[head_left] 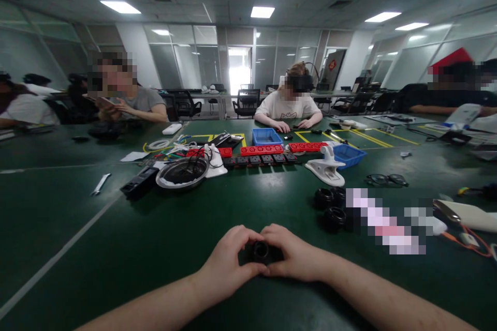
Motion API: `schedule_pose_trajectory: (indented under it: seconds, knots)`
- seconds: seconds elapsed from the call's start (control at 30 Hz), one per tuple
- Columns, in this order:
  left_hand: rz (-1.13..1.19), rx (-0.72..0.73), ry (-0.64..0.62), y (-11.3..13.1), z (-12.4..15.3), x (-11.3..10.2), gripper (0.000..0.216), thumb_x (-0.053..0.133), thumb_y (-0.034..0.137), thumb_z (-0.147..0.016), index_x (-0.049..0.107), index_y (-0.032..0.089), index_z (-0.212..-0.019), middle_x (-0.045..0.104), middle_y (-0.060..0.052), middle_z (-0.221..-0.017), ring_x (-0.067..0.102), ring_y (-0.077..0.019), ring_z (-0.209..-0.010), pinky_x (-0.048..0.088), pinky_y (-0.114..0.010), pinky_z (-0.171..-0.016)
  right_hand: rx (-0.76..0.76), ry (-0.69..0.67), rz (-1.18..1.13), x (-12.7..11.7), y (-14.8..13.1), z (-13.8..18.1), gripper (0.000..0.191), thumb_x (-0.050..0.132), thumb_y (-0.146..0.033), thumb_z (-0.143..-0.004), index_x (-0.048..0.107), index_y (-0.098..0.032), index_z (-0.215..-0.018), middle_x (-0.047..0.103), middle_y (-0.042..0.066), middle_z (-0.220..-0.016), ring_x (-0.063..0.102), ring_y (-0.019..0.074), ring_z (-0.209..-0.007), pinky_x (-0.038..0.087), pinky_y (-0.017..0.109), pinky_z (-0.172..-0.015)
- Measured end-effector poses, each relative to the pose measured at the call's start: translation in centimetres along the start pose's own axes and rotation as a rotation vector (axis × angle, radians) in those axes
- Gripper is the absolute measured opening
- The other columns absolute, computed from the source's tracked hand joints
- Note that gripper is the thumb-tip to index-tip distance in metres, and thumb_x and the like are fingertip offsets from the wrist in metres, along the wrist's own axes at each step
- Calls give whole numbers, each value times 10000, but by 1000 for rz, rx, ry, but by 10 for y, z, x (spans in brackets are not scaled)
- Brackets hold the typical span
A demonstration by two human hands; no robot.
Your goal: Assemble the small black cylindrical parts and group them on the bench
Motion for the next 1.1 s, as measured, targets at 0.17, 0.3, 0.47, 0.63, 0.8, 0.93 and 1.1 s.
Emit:
schedule_pose_trajectory:
  seconds: [0.17,0.3,0.47,0.63,0.8,0.93,1.1]
  knots:
    - [-51,5,10,5,1,0,313,733,266,-610,583,198,-876,559,-1,-821,504,-184,-791,377,-288,-692,93,-31,49,2,2,-4,292,708,-354,-618,568,-152,-775,538,1,-758,475,150,-722,363,242,-628]
    - [-105,-23,66,12,4,1,289,724,184,-595,570,188,-839,558,0,-811,496,-189,-788,365,-304,-710,260,116,298,18,-3,-4,382,705,-459,-545,531,-154,-695,530,7,-701,462,166,-676,330,276,-602]
    - [-132,-15,83,14,6,2,274,694,174,-615,553,187,-850,549,-6,-827,483,-190,-789,361,-317,-725,232,172,356,26,-10,-3,392,637,-503,-601,549,-167,-784,535,30,-783,457,200,-758,325,337,-696]
    - [-113,47,14,12,6,0,386,679,179,-644,529,227,-996,529,-8,-892,466,-185,-835,366,-313,-760,77,59,89,9,-11,1,451,652,-389,-648,519,-201,-1037,501,37,-967,441,193,-888,342,330,-793]
    - [-114,99,-11,12,7,1,377,704,281,-654,560,244,-1001,530,-18,-858,474,-191,-813,363,-315,-733,-16,-113,-49,-6,-5,1,352,634,-341,-703,549,-251,-1033,507,8,-955,449,180,-918,349,313,-814]
    - [-99,58,46,11,8,4,376,743,319,-598,576,212,-917,552,-14,-846,483,-192,-800,359,-317,-733,51,-42,53,5,0,-5,341,681,-446,-602,561,-176,-771,511,7,-808,471,181,-789,372,306,-711]
    - [-138,6,139,8,8,7,368,766,308,-565,577,187,-856,563,-10,-814,485,-198,-786,358,-322,-725,212,117,345,26,-6,-7,346,642,-459,-585,522,-161,-713,514,35,-733,451,202,-717,352,350,-678]
Point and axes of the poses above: each hand's wrist, its own z-axis away from the middle knuckle, its own x-axis out of the palm, y = z × x, the point moved 1 cm from there along -z, towards the middle knuckle
